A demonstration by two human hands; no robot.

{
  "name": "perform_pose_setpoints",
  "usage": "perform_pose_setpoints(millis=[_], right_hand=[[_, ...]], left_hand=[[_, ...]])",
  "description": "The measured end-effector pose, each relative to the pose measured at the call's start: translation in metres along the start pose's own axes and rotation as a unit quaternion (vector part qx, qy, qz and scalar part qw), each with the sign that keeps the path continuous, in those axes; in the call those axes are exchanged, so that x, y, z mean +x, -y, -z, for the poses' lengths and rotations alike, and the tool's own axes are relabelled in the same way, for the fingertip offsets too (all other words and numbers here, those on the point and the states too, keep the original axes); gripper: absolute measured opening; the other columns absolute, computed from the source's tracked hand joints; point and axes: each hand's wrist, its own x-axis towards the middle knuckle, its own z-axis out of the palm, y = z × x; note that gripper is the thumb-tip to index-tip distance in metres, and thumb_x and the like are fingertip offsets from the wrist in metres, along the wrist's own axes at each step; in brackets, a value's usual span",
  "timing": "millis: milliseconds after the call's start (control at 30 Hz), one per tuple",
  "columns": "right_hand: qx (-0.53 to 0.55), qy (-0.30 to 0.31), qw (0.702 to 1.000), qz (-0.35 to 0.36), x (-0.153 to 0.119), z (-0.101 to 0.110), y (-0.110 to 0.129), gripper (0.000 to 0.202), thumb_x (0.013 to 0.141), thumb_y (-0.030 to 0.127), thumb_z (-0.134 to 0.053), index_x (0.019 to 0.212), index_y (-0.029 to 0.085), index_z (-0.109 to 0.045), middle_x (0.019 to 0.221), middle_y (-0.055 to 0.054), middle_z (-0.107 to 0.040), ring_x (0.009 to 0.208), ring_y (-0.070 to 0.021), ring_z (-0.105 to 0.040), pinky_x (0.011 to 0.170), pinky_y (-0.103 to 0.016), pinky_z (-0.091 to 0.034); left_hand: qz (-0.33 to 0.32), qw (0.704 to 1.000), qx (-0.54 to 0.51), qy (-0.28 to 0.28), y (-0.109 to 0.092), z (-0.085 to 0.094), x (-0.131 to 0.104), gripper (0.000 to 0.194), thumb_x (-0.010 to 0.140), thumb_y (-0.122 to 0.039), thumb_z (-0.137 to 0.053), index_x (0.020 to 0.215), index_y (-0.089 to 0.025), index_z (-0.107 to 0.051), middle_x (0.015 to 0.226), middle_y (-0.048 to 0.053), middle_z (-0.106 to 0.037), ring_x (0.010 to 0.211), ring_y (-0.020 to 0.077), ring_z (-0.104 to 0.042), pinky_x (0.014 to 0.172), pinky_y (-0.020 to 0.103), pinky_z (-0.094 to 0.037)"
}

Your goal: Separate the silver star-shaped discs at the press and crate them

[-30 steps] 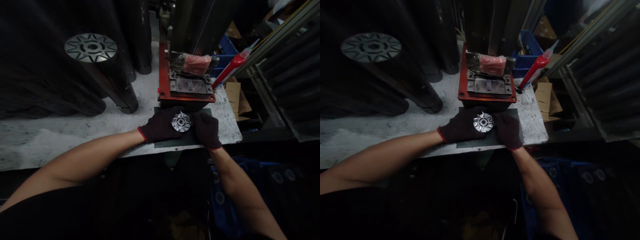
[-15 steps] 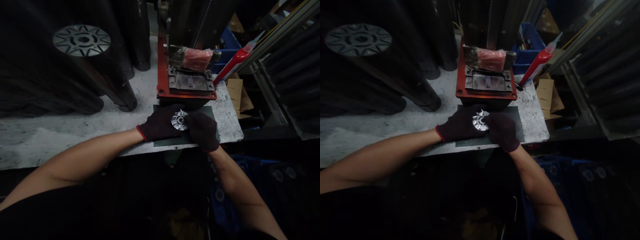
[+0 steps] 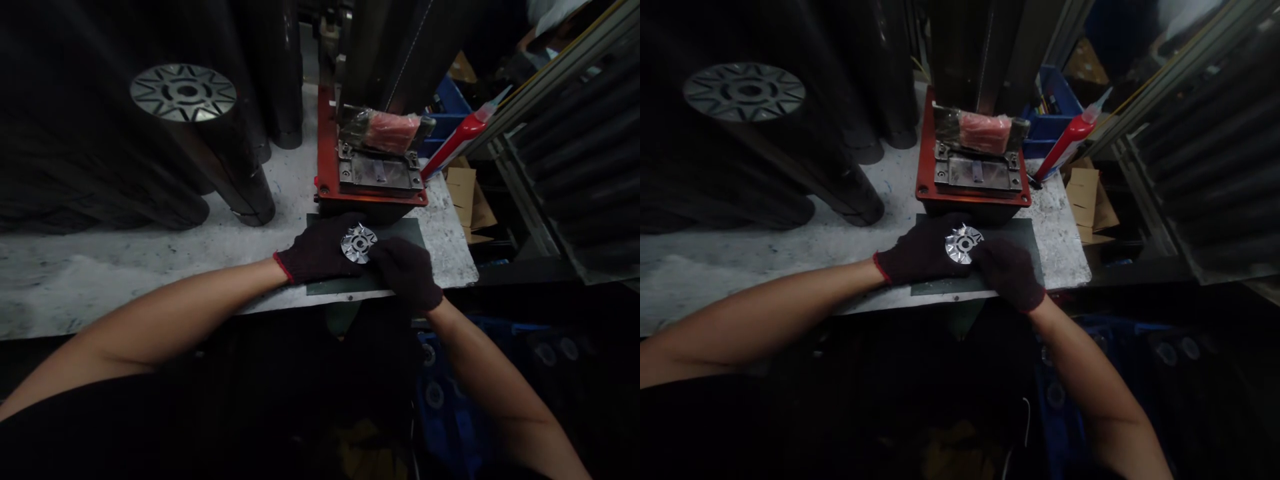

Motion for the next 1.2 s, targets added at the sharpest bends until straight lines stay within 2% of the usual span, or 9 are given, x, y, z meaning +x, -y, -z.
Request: perform_pose_setpoints(millis=[133,300,500,633,733,900,967,1067,1200], right_hand=[[0.071,-0.006,0.995,-0.069,-0.005,-0.004,0.003,0.028,0.111,0.036,-0.057,0.108,0.026,-0.083,0.105,-0.004,-0.085,0.097,-0.0231,-0.08,0.087,-0.038,-0.064],[-0.007,-0.025,0.999,-0.031,-0.006,-0.004,0.009,0.033,0.112,0.028,-0.051,0.108,0.024,-0.083,0.106,-0.007,-0.085,0.1,-0.0247,-0.08,0.094,-0.04,-0.063],[-0.065,0.054,0.996,0.018,-0.002,0.0,0.008,0.028,0.11,0.021,-0.055,0.113,0.02,-0.083,0.11,-0.011,-0.084,0.102,-0.0257,-0.079,0.095,-0.037,-0.062],[-0.037,0.034,0.999,-0.015,-0.013,-0.011,0.003,0.031,0.111,0.023,-0.055,0.128,0.022,-0.08,0.115,-0.01,-0.084,0.103,-0.0254,-0.079,0.093,-0.038,-0.063],[0.003,0.027,0.999,-0.044,-0.013,-0.005,0.007,0.028,0.111,0.029,-0.058,0.128,0.023,-0.08,0.116,-0.007,-0.084,0.104,-0.0251,-0.08,0.093,-0.039,-0.064],[-0.061,-0.12,0.991,0.007,0.034,0.034,0.01,0.031,0.106,0.039,-0.069,0.131,0.023,-0.078,0.128,-0.01,-0.08,0.116,-0.0292,-0.077,0.101,-0.044,-0.062],[-0.107,-0.096,0.988,0.048,0.069,0.045,0.002,0.036,0.104,0.043,-0.071,0.135,0.025,-0.077,0.138,-0.011,-0.076,0.13,-0.0342,-0.07,0.114,-0.053,-0.054],[-0.101,0.01,0.989,0.104,0.117,0.051,-0.017,0.042,0.105,0.052,-0.068,0.136,0.025,-0.075,0.144,-0.009,-0.072,0.138,-0.0355,-0.064,0.123,-0.06,-0.044],[-0.116,0.032,0.978,0.169,0.129,0.047,-0.021,0.045,0.11,0.055,-0.054,0.125,0.02,-0.079,0.13,-0.009,-0.077,0.128,-0.0331,-0.069,0.115,-0.059,-0.048]], left_hand=[[0.005,1.0,0.006,0.008,0.0,0.001,0.0,0.1,0.074,-0.048,-0.096,0.163,-0.02,-0.057,0.159,0.014,-0.065,0.138,0.0411,-0.067,0.12,0.054,-0.052],[0.012,0.999,0.039,0.015,0.002,0.001,0.0,0.099,0.075,-0.055,-0.094,0.162,-0.025,-0.057,0.159,0.01,-0.065,0.138,0.0397,-0.067,0.12,0.053,-0.052],[0.007,0.999,0.028,0.023,0.003,0.001,-0.001,0.097,0.083,-0.058,-0.09,0.165,-0.022,-0.053,0.158,0.012,-0.066,0.139,0.0387,-0.067,0.12,0.052,-0.052],[-0.013,0.999,0.041,0.007,0.01,-0.002,-0.001,0.103,0.08,-0.056,-0.094,0.166,-0.022,-0.051,0.162,0.012,-0.062,0.144,0.0401,-0.062,0.123,0.053,-0.05],[-0.022,0.999,0.032,-0.004,0.011,-0.007,-0.001,0.106,0.077,-0.055,-0.098,0.166,-0.022,-0.052,0.161,0.013,-0.063,0.143,0.0398,-0.064,0.123,0.053,-0.051],[0.0,0.999,0.014,-0.044,0.005,-0.011,0.0,0.11,0.063,-0.049,-0.107,0.159,-0.027,-0.058,0.157,0.009,-0.066,0.143,0.0393,-0.063,0.123,0.055,-0.052],[-0.016,0.999,-0.001,-0.038,0.004,-0.008,0.001,0.102,0.069,-0.046,-0.103,0.158,-0.028,-0.058,0.156,0.007,-0.067,0.141,0.0369,-0.066,0.122,0.053,-0.053],[-0.039,0.999,-0.012,0.005,0.007,-0.002,0.001,0.103,0.076,-0.049,-0.099,0.163,-0.024,-0.051,0.159,0.011,-0.065,0.142,0.0385,-0.065,0.121,0.054,-0.054],[-0.028,0.999,-0.017,-0.003,0.011,-0.003,0.001,0.127,0.062,-0.054,-0.108,0.167,-0.02,-0.046,0.164,0.017,-0.06,0.148,0.0425,-0.06,0.124,0.058,-0.051]])
